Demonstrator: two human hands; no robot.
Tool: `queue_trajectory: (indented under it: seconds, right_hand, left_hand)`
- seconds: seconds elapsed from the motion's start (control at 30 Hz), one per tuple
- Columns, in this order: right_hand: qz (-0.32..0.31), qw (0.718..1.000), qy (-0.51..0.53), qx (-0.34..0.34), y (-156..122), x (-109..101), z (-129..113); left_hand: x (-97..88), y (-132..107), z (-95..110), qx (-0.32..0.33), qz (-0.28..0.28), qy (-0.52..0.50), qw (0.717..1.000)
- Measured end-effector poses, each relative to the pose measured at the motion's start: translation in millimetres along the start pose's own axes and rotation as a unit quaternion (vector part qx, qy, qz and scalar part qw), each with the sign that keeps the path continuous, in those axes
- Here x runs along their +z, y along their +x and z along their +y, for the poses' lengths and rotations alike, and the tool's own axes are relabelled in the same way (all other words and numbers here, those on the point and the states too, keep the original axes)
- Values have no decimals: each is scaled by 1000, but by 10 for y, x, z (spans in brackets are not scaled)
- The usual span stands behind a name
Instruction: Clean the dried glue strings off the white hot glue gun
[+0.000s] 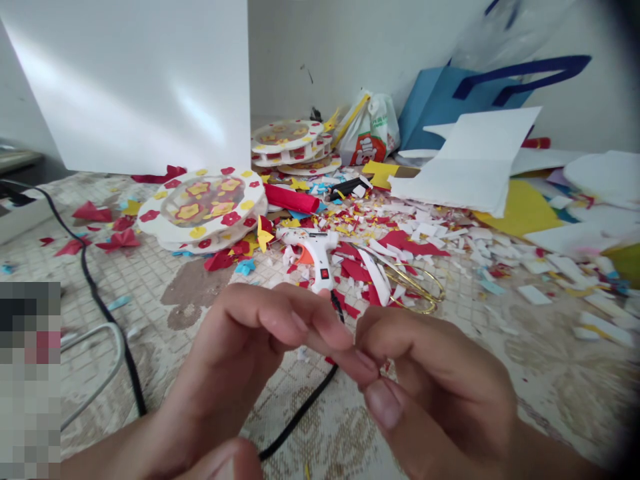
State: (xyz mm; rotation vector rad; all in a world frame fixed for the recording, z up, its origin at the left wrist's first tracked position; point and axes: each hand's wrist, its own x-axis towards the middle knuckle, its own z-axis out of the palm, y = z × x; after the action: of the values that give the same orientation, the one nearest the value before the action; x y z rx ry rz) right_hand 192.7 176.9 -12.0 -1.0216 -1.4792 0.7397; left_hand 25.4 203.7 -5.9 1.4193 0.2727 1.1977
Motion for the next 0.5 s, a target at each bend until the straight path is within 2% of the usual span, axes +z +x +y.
queue_trajectory:
  seconds: [0.27,0.4,0.5]
  right_hand:
    - [17,1000,-8,-13,-18,20,-39]
    - [16,1000,-20,-16,11,35,-64]
    - [12,1000,-9,-27,28,28,-36]
  left_hand:
    - [-1,6,-2,12,2,19,1000]
    - [-19,-3,-19,-39,-4,-8,999]
    - [-5,32,-24,-71,0,-76,995]
